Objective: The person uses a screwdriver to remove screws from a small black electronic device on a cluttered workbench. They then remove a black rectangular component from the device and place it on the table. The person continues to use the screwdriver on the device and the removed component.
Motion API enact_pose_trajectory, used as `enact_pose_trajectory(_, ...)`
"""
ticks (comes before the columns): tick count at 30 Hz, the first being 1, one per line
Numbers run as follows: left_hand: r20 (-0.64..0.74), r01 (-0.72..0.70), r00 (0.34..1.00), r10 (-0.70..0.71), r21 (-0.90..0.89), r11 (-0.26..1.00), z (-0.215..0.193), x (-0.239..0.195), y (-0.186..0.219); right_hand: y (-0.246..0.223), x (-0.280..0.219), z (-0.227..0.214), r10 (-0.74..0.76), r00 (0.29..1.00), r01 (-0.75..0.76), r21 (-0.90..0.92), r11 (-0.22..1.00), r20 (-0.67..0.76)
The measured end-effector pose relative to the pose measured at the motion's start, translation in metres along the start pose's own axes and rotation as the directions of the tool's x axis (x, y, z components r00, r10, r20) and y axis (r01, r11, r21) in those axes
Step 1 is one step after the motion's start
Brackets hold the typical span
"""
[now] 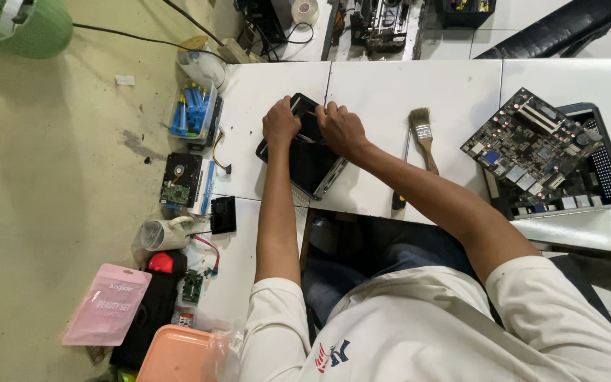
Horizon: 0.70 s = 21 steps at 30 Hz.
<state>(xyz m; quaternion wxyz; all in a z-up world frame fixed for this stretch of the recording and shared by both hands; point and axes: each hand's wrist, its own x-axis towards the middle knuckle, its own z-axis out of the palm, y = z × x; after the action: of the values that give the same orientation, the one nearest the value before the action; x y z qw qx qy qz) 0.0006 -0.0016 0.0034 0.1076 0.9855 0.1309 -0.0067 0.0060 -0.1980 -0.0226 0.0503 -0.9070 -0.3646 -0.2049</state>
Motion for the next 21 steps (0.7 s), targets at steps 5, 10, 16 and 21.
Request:
enact_pose_trajectory(5,-0.029,-0.010,1.000,0.010,-0.017,1.000,0.003,-0.002,-0.003,0.008,0.004,-0.001,0.099,0.994,-0.106,0.391,0.914,0.039)
enact_pose_trajectory(10,-0.028,-0.009,1.000,0.009,-0.010,1.000,0.003,-0.001,-0.003,0.013,0.008,-0.004,0.209,0.974,-0.223,0.481,0.848,0.083)
enact_pose_trajectory(16,-0.026,-0.017,1.000,0.015,-0.054,0.998,-0.004,-0.004,0.000,0.005,0.011,-0.002,0.222,0.961,-0.273,0.452,0.849,0.163)
enact_pose_trajectory(21,-0.064,-0.025,0.998,0.020,-0.076,0.997,0.003,-0.002,-0.006,0.001,-0.002,0.009,-0.159,0.981,0.167,0.060,0.984,-0.115)
